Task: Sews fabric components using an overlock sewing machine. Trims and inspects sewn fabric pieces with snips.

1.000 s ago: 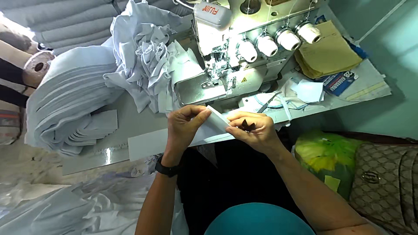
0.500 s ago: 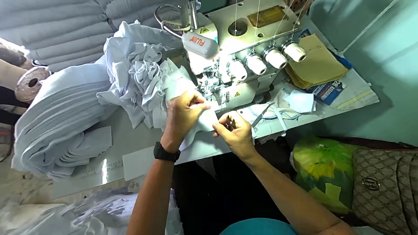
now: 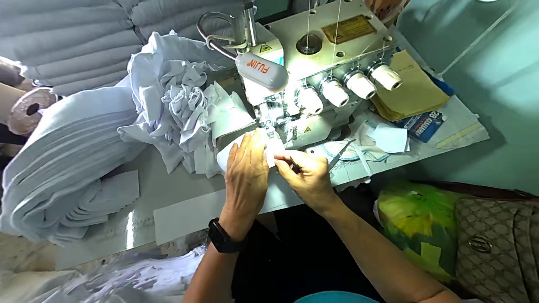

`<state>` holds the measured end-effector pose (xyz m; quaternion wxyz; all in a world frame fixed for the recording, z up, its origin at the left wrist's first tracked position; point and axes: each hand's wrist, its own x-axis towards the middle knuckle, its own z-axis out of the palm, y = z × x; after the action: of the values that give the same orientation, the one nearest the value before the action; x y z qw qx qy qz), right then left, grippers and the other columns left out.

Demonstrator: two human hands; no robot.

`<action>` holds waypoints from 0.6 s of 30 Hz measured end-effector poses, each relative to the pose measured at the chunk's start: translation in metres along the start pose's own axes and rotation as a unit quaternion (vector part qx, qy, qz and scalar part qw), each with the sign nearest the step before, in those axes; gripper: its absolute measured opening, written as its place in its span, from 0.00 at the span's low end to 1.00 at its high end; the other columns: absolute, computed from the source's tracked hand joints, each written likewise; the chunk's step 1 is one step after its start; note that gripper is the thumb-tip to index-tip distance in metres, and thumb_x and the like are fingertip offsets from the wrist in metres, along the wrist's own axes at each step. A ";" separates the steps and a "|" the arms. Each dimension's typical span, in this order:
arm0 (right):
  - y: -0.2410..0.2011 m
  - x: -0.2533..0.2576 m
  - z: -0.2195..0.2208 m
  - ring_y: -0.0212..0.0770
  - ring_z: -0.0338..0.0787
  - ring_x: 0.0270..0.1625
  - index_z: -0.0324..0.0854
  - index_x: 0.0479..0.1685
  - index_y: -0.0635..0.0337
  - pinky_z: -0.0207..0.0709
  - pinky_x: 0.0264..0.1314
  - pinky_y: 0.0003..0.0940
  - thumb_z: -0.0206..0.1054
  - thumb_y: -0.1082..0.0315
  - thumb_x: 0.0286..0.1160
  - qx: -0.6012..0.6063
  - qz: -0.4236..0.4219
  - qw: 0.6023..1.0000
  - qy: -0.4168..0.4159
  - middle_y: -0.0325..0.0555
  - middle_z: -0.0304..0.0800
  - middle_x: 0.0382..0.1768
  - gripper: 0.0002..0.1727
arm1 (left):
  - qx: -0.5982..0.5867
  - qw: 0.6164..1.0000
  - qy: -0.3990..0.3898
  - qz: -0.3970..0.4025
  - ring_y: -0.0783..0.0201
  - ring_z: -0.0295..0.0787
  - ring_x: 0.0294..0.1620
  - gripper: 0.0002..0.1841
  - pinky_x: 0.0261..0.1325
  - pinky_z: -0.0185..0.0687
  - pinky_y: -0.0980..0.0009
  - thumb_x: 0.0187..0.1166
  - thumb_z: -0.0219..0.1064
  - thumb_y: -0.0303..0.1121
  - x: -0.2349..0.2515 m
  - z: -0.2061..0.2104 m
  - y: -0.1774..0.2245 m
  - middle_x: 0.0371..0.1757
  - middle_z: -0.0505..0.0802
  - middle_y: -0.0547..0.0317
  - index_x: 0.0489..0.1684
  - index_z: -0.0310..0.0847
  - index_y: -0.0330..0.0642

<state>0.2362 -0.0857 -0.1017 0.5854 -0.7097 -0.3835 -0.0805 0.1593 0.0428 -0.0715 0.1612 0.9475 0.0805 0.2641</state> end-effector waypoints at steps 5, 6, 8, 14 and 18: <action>0.005 0.018 0.005 0.36 0.86 0.22 0.95 0.41 0.60 0.75 0.23 0.33 0.70 0.67 0.72 -0.137 -0.025 0.990 0.008 0.44 0.92 0.24 0.09 | -0.059 0.996 -0.069 -0.020 0.45 0.90 0.61 0.13 0.60 0.83 0.48 0.82 0.57 0.26 0.031 -0.020 -0.032 0.64 0.90 0.42 0.58 0.81 0.32; 0.003 0.018 0.005 0.38 0.87 0.23 0.95 0.42 0.60 0.76 0.24 0.34 0.70 0.67 0.73 -0.147 -0.027 0.989 0.005 0.44 0.93 0.25 0.09 | -0.075 0.994 -0.077 -0.028 0.43 0.90 0.56 0.13 0.57 0.83 0.46 0.82 0.59 0.26 0.039 -0.021 -0.041 0.59 0.91 0.40 0.60 0.80 0.32; 0.002 0.013 0.001 0.35 0.88 0.25 0.95 0.43 0.60 0.78 0.26 0.31 0.70 0.67 0.74 -0.112 -0.017 0.994 -0.009 0.44 0.94 0.28 0.09 | -0.115 0.989 -0.075 -0.054 0.48 0.90 0.60 0.15 0.65 0.81 0.49 0.83 0.61 0.30 0.061 -0.016 -0.062 0.60 0.91 0.39 0.62 0.80 0.31; 0.014 -0.004 -0.058 0.15 0.76 0.21 0.86 0.41 0.66 0.71 0.26 0.13 0.66 0.70 0.80 -0.010 0.226 0.974 0.026 0.33 0.87 0.26 0.07 | -0.340 0.933 0.067 -0.100 0.70 0.85 0.68 0.19 0.72 0.79 0.71 0.76 0.64 0.22 0.066 0.006 -0.103 0.66 0.88 0.47 0.62 0.70 0.21; 0.029 -0.021 -0.088 0.36 0.74 0.26 0.84 0.38 0.66 0.68 0.32 0.35 0.64 0.67 0.85 -0.149 0.323 0.933 -0.043 0.46 0.79 0.27 0.11 | -0.382 0.909 0.091 -0.139 0.73 0.80 0.73 0.16 0.75 0.77 0.72 0.86 0.57 0.26 0.012 -0.002 -0.087 0.76 0.83 0.60 0.69 0.68 0.34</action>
<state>0.2693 -0.1748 -0.1093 0.4501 -0.8774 -0.1416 0.0873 0.1624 0.1274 -0.0944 0.5379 0.7645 0.1190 0.3348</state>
